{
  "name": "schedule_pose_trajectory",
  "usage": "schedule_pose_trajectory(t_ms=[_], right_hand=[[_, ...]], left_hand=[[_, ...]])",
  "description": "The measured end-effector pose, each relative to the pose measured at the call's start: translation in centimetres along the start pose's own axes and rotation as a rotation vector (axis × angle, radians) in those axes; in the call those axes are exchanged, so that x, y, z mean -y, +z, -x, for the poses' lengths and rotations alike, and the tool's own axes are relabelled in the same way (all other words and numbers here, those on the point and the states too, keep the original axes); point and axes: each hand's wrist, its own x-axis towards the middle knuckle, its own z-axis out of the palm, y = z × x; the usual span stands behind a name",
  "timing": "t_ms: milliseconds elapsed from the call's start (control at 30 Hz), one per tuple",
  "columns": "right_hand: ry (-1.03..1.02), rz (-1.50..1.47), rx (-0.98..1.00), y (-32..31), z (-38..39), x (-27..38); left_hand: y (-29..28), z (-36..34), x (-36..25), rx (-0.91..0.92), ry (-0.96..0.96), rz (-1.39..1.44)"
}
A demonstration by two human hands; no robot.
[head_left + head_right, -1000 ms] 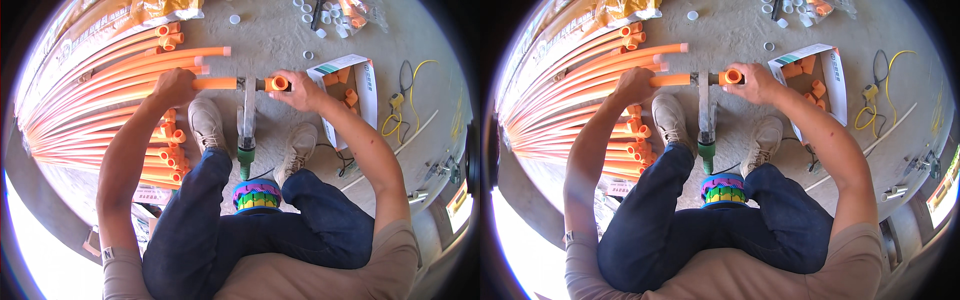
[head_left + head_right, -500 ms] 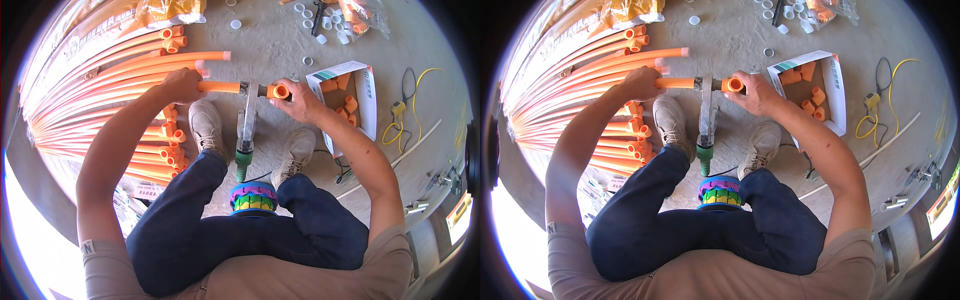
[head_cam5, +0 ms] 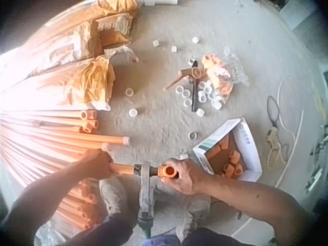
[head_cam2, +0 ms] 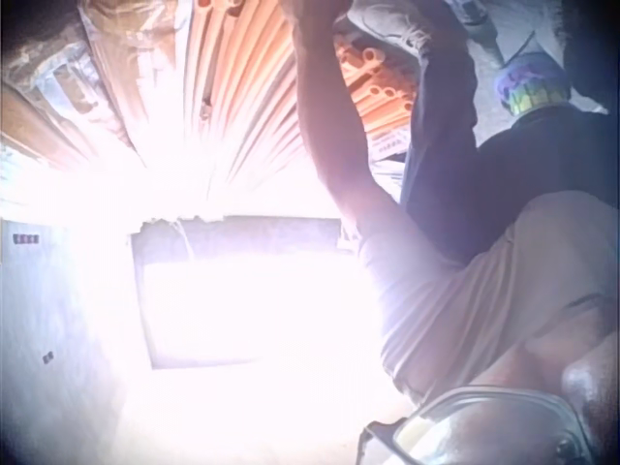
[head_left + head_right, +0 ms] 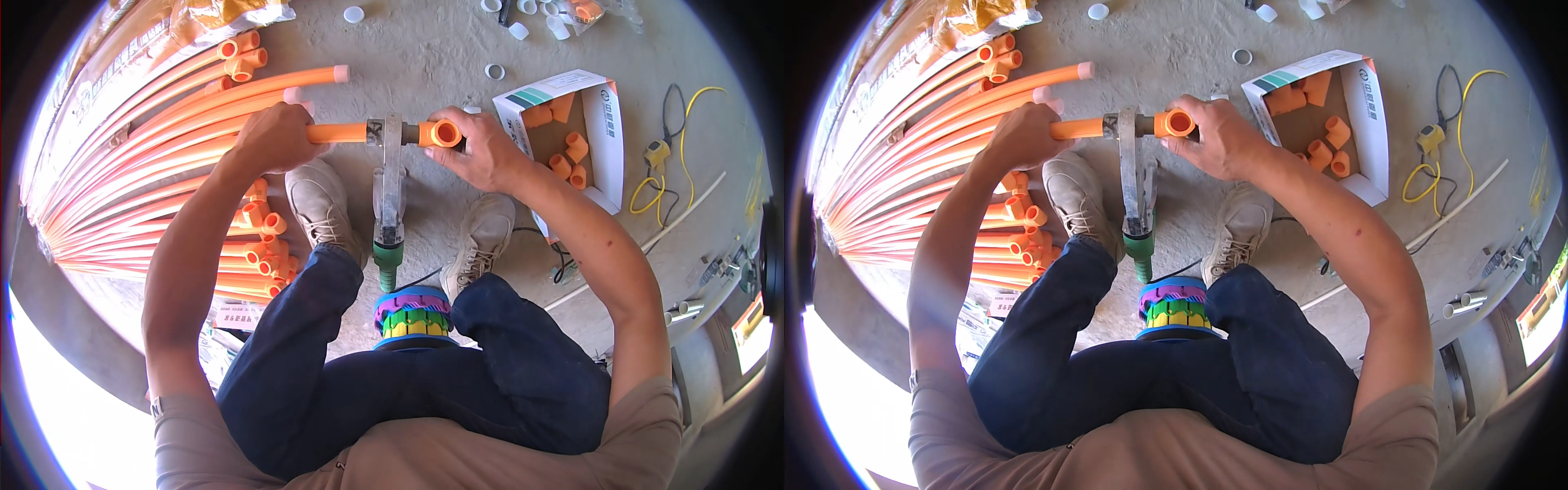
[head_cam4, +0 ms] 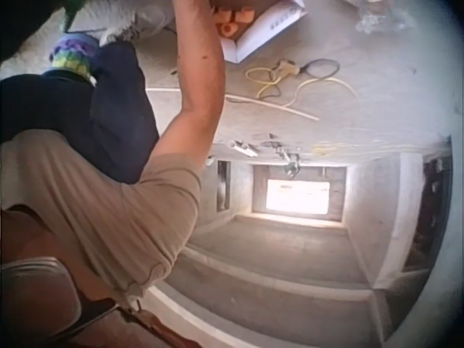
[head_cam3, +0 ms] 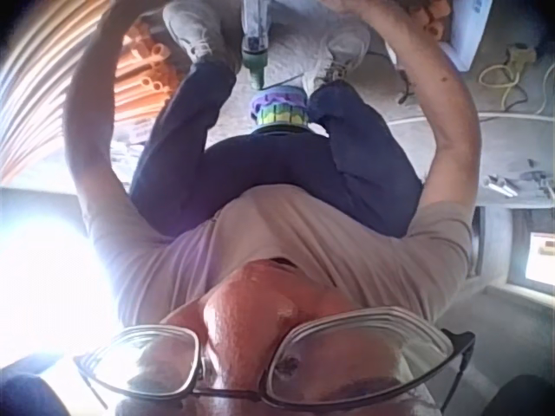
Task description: The person joins orange plastic pipes with connectors by heating them using a thermal fusion tool and then pressing them together by hand.
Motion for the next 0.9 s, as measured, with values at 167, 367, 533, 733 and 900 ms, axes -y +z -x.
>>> schedule_pose_trajectory(t_ms=[167, 367, 533, 733, 900], right_hand=[[-0.006, 0.013, -0.014, 0.4, -0.3, 0.1], [0.054, 0.016, -0.023, 0.6, 0.0, 0.4], [0.032, 0.005, -0.049, 0.9, 0.0, 0.6], [0.014, 0.004, -0.073, 1.1, -0.1, 0.5], [0.017, 0.026, -0.063, 0.9, -0.2, 0.8]], left_hand=[[0.6, 0.6, 0.0, -0.096, 0.009, -0.005], [0.6, 0.3, 0.0, -0.110, 0.025, -0.005], [0.4, 0.4, 0.0, -0.053, 0.006, -0.003], [0.1, 0.1, -0.1, -0.023, 0.014, 0.000], [0.1, 0.2, -0.3, -0.031, 0.004, -0.031]])
